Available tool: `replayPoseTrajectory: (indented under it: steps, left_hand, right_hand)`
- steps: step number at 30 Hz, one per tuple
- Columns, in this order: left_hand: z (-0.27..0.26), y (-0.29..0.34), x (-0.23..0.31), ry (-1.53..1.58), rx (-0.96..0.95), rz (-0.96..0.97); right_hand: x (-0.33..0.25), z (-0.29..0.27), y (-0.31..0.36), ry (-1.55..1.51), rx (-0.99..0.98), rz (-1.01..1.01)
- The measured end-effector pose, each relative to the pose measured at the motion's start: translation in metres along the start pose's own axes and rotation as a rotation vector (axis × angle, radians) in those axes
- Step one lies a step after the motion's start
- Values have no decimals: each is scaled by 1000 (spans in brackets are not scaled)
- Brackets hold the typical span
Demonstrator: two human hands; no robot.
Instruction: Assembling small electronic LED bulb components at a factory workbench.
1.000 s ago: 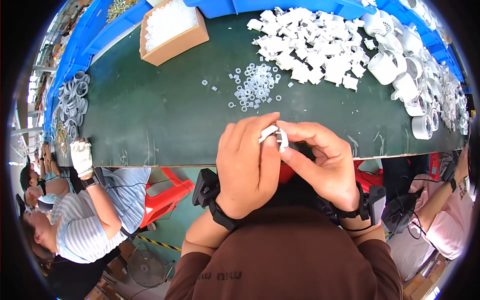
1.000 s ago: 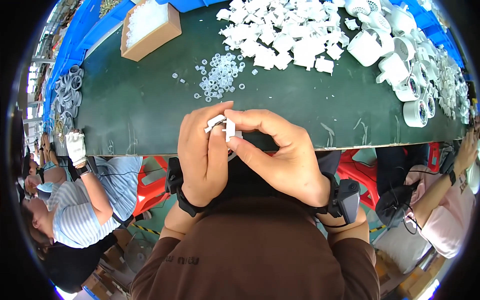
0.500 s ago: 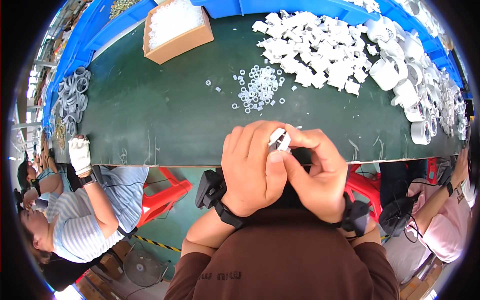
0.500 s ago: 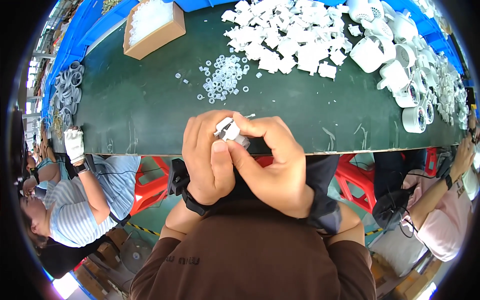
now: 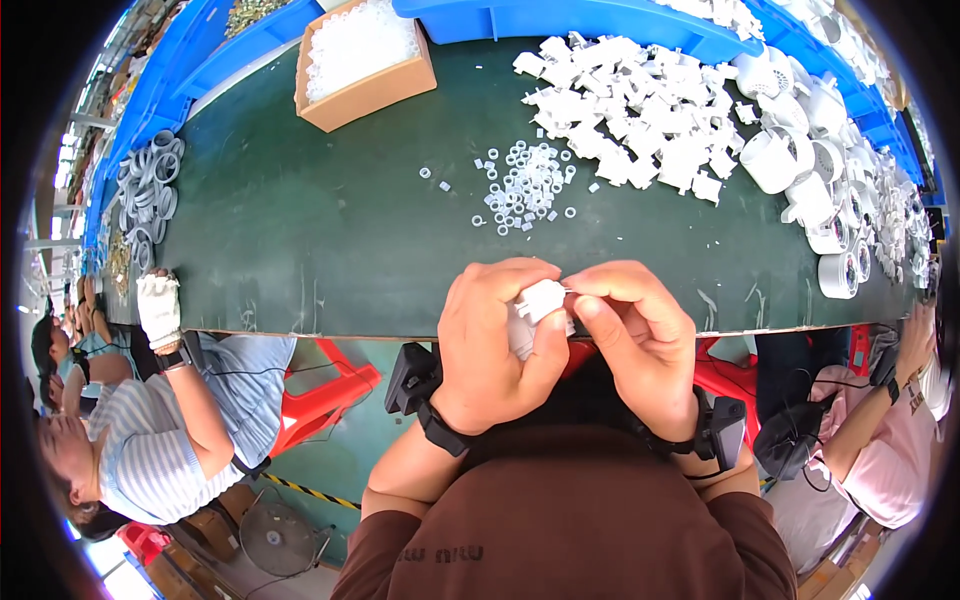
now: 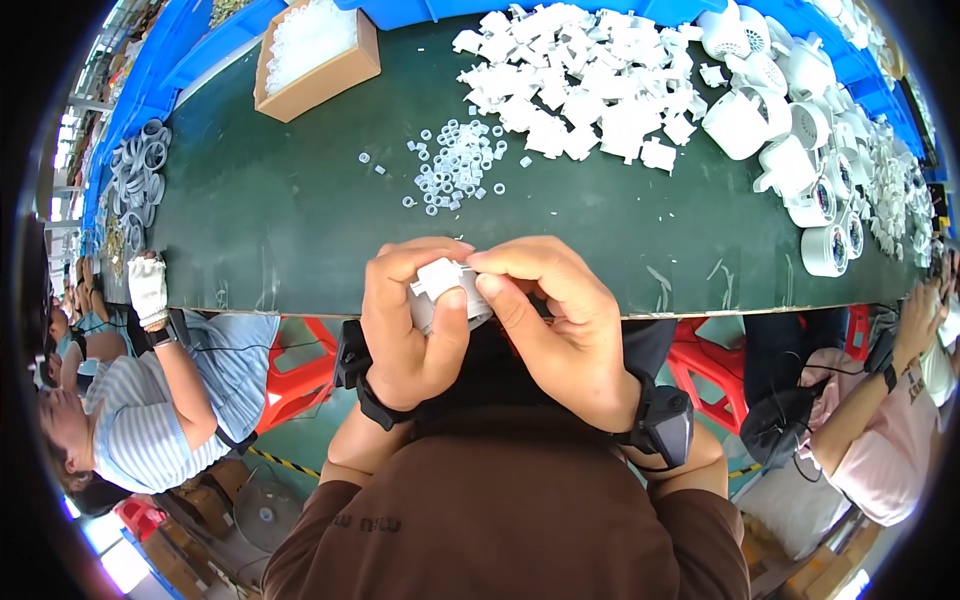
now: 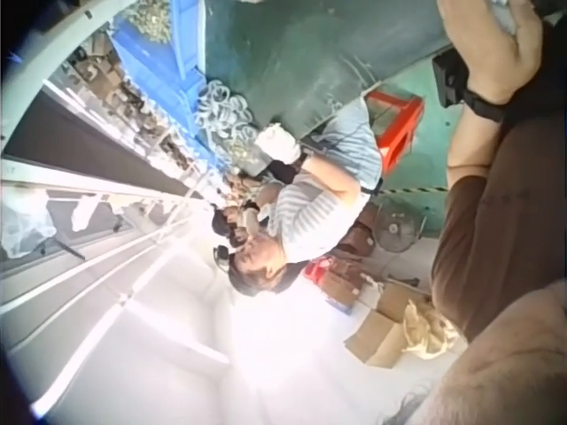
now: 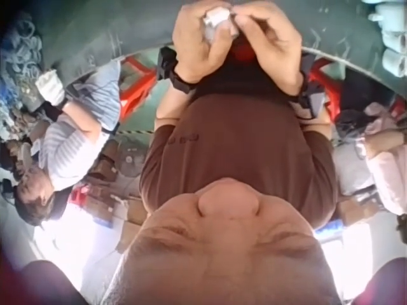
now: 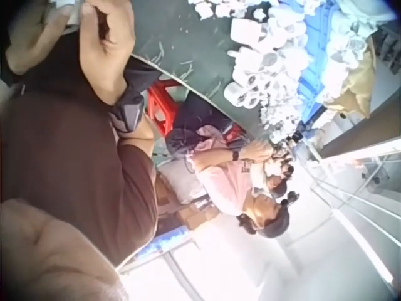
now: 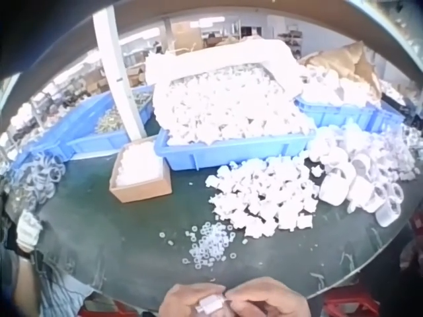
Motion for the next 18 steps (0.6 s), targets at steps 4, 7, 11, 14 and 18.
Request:
replayPoseTrajectory:
  steps: [4, 7, 11, 14, 18]
  left_hand:
    - [-5, -5, -1, 33, -62, 2]
    - [-9, -6, -2, 114, -76, -69]
    - [-16, -3, 3, 681, -101, -569]
    - [-19, -4, 0, 781, -83, -571]
    - [-22, -6, 8, 383, -125, -406]
  right_hand:
    - [6, 4, -2, 141, 32, -130]
    - [7, 2, -3, 259, 16, -158]
    - [-1, 5, -6, -38, -89, 131]
    - [-7, 7, -9, -128, -120, 272]
    - [2, 9, -4, 285, -38, -96]
Point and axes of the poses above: each hand's wrist, its own y-axis away from the middle knuckle, its own z-axis out of the palm, x = y × z, the point moved 1 cm from there along -y, towards the middle knuckle, and after that the axes turned 5 degrees about z, right-handed, at the moved point
